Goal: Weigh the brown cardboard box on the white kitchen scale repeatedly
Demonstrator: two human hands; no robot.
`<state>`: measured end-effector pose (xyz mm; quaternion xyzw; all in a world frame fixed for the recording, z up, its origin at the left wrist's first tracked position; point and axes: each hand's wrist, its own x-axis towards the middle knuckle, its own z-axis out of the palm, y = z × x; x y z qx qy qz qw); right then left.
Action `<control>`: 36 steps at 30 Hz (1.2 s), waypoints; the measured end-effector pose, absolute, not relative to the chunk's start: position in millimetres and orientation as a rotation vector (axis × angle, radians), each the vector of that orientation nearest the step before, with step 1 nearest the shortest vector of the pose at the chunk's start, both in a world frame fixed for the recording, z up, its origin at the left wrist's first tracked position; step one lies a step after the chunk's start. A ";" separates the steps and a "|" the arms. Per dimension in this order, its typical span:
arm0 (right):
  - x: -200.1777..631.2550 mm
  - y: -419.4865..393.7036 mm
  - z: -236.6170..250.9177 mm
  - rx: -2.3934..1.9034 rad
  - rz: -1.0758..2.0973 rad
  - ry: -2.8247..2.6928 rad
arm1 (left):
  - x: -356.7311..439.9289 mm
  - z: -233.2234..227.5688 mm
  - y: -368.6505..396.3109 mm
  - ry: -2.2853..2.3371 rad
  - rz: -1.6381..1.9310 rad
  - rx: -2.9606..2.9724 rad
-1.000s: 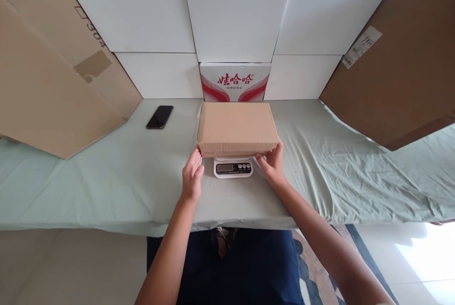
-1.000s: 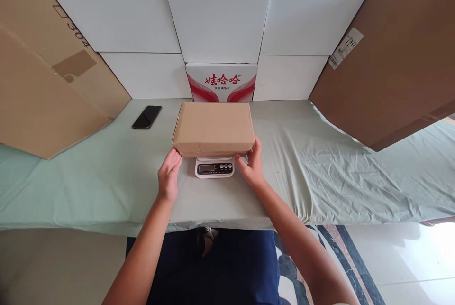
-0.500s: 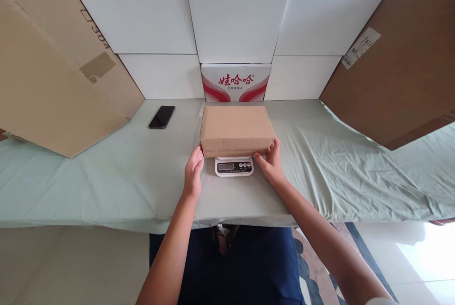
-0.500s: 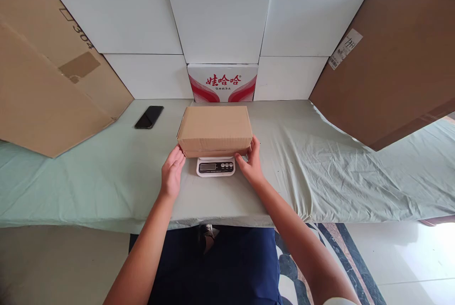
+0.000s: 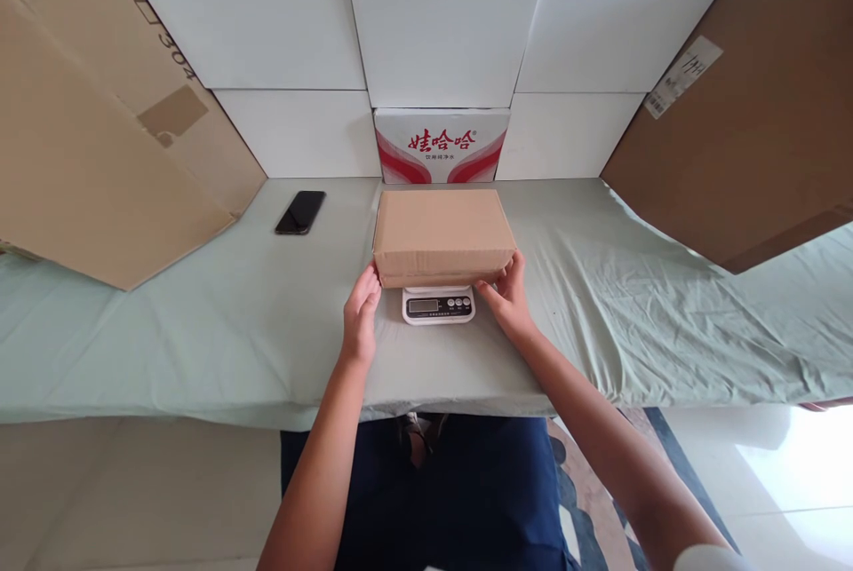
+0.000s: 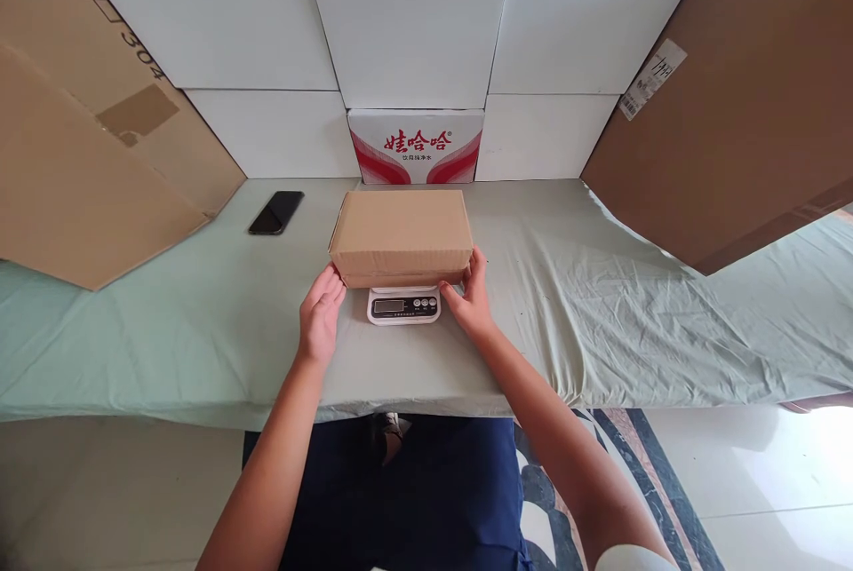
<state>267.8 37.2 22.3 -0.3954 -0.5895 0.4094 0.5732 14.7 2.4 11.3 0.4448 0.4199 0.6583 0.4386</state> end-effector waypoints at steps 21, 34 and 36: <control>276.7 39.5 25.0 -0.968 0.954 -1.168 | 8.6 8.2 2.2 1.061 1.769 1.068; 276.1 39.4 28.5 -0.932 0.986 -1.124 | 9.7 9.9 0.9 1.049 1.759 1.028; 276.5 39.7 28.5 -0.919 0.990 -1.112 | 10.0 10.3 1.3 1.050 1.762 1.024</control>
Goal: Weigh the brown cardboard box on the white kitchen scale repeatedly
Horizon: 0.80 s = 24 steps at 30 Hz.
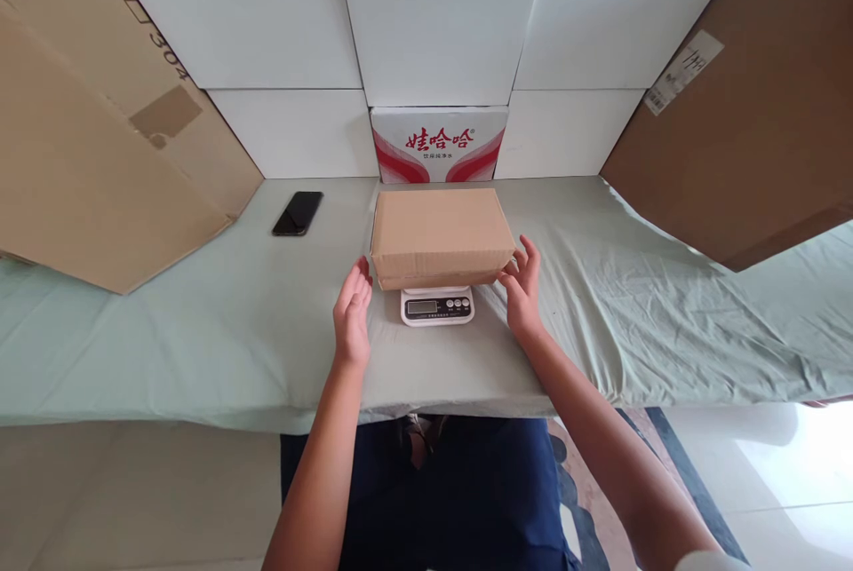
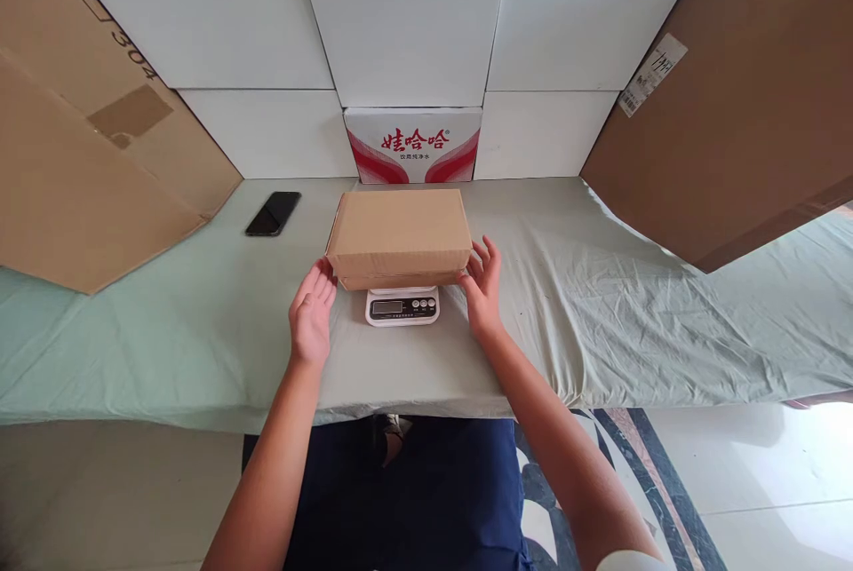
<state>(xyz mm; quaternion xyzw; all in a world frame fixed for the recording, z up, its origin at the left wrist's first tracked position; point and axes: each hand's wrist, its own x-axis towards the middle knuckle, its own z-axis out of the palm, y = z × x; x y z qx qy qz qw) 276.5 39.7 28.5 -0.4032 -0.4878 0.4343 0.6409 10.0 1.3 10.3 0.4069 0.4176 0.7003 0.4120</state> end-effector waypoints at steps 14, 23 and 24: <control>278.3 42.2 25.7 -0.939 0.982 -1.137 | 9.8 9.4 2.6 1.029 1.761 1.006; 277.7 41.1 27.0 -0.923 0.982 -1.169 | 12.0 12.6 2.3 1.027 1.738 1.017; 277.6 41.0 27.0 -0.921 0.981 -1.176 | 12.2 12.9 2.3 1.029 1.738 1.016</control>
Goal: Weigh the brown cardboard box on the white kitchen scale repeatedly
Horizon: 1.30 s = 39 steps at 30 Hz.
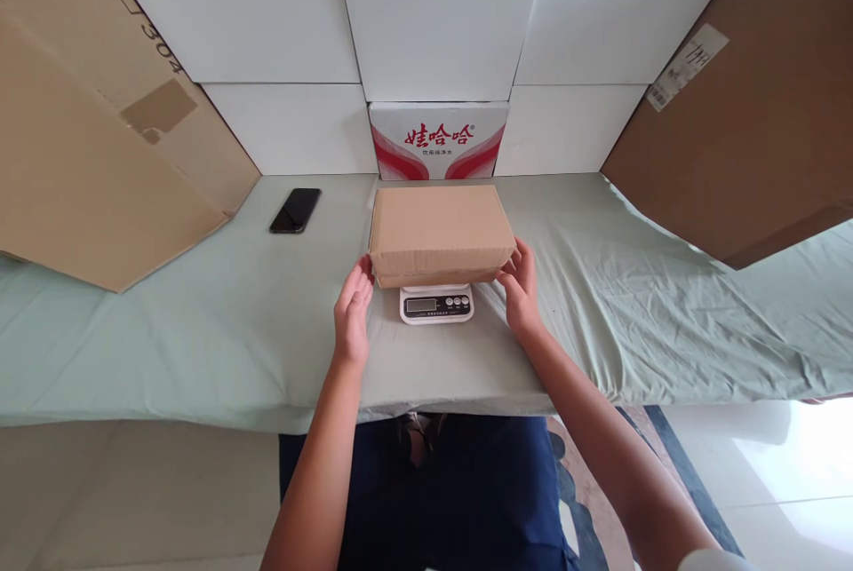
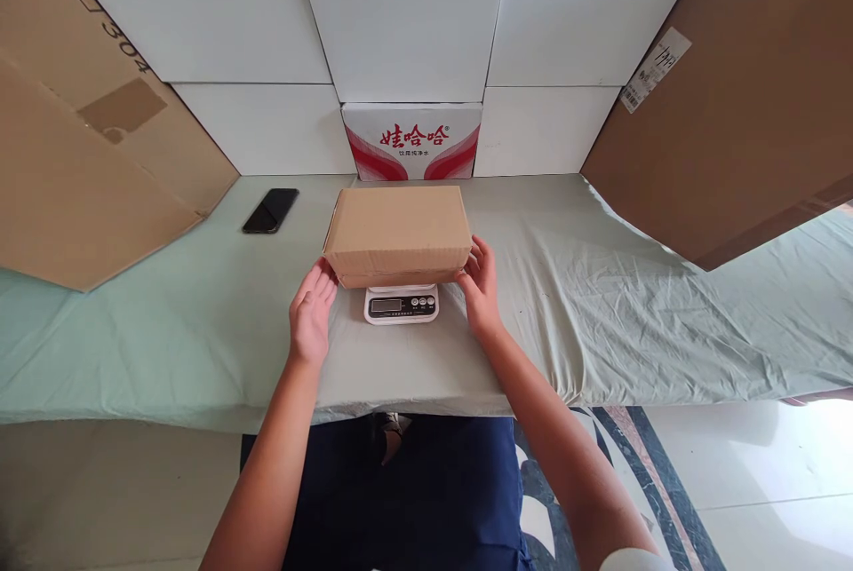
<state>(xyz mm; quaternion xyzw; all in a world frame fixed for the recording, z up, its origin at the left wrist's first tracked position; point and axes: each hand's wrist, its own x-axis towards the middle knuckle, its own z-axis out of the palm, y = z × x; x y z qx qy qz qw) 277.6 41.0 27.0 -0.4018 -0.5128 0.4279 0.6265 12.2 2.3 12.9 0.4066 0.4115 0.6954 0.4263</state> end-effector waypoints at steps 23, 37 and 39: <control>275.8 41.7 27.4 -0.931 0.952 -1.222 | 12.8 11.7 1.5 1.021 1.701 1.069; 276.0 41.2 27.5 -0.926 0.963 -1.212 | 14.3 14.5 0.1 1.038 1.672 1.104; 276.0 41.5 26.8 -0.924 0.960 -1.210 | 14.4 14.8 0.1 1.039 1.670 1.098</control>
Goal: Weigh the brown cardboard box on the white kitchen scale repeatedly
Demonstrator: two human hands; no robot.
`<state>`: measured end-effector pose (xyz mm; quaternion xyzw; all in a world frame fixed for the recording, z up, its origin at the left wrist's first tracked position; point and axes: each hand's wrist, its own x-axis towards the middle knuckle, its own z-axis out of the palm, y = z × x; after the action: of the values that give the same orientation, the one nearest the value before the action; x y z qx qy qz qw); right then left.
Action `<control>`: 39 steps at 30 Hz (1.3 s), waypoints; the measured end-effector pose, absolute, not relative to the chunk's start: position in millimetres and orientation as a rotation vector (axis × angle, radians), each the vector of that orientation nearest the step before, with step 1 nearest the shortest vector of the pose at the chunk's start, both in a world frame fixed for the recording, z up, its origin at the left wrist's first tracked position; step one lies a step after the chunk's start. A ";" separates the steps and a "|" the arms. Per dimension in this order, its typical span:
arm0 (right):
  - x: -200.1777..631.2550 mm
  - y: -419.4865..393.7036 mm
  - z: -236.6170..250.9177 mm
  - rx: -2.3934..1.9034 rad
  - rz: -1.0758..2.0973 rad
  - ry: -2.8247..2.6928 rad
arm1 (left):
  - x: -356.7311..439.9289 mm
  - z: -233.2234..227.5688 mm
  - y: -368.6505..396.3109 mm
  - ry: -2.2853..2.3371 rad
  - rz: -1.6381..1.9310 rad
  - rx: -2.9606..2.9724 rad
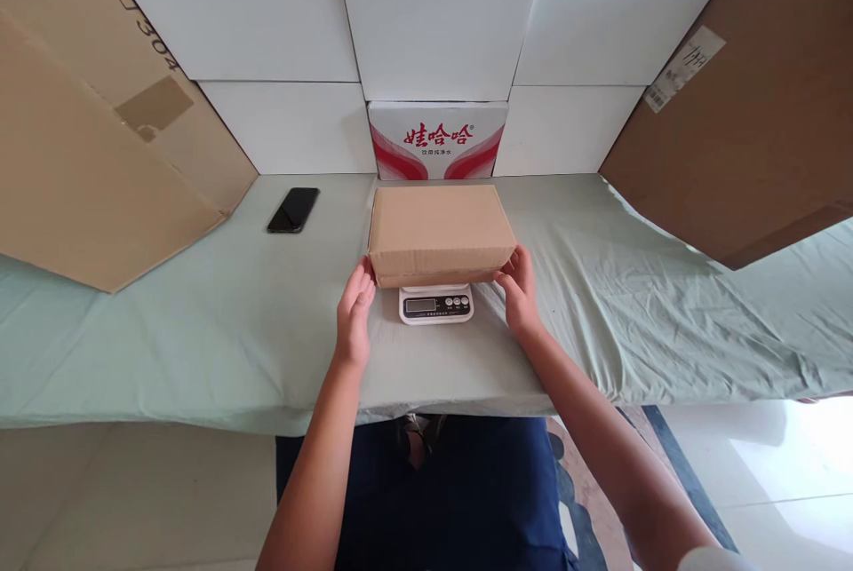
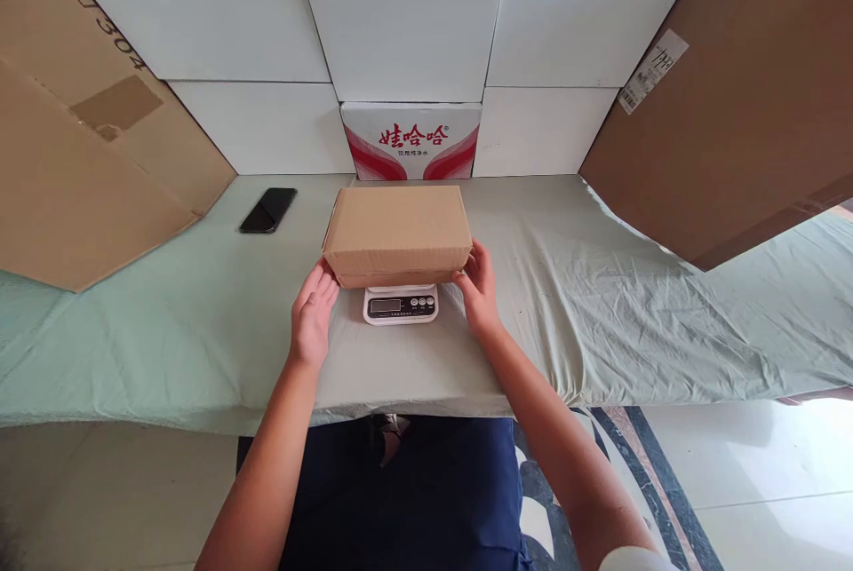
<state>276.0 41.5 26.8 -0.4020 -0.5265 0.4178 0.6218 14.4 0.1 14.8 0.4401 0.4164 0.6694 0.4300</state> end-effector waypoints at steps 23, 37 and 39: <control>275.5 42.5 25.9 -0.928 0.942 -1.234 | 13.8 15.0 -1.4 1.033 1.646 1.116; 277.1 43.0 25.6 -0.936 0.916 -1.229 | 13.6 14.8 -0.8 1.003 1.651 1.131; 277.4 43.0 25.1 -0.935 0.923 -1.228 | 13.6 14.6 -0.1 1.005 1.653 1.132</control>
<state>277.4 43.0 25.1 -0.4069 -0.5346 0.4016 0.6224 13.6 -0.1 14.6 0.4547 0.4036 0.6641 0.4352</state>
